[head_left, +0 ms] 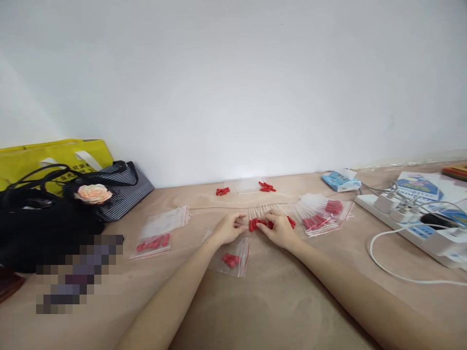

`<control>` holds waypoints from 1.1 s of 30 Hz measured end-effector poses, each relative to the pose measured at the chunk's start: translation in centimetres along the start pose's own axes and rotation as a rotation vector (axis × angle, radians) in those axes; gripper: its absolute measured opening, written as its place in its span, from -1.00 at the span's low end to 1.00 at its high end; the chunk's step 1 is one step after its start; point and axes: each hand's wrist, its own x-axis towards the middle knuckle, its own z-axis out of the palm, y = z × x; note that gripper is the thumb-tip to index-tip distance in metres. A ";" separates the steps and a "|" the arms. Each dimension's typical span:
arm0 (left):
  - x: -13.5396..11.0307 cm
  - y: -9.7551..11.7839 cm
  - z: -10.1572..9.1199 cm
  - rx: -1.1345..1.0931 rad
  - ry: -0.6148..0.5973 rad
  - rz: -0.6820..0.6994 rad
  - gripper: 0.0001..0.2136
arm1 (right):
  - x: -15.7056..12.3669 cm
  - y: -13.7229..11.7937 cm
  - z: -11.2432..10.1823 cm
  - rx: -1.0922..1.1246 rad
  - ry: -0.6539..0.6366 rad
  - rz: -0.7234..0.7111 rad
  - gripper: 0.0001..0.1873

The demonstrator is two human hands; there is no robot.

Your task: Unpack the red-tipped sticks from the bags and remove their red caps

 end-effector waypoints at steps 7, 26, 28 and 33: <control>-5.2 1.0 -4.0 0.215 0.002 0.202 -0.76 | -0.8 -1.0 -0.4 0.048 0.081 -0.045 -0.86; -9.5 -0.1 -3.7 0.417 -0.038 0.159 -0.68 | -2.7 -5.7 2.5 0.049 -0.299 -0.158 -0.76; -9.5 -0.1 -3.6 0.416 -0.026 0.169 -0.69 | -2.5 -6.0 2.7 0.048 -0.305 -0.183 -0.79; -9.4 -0.4 -3.7 0.392 -0.024 0.163 -0.67 | -2.6 -6.6 2.6 0.079 -0.285 -0.131 -0.89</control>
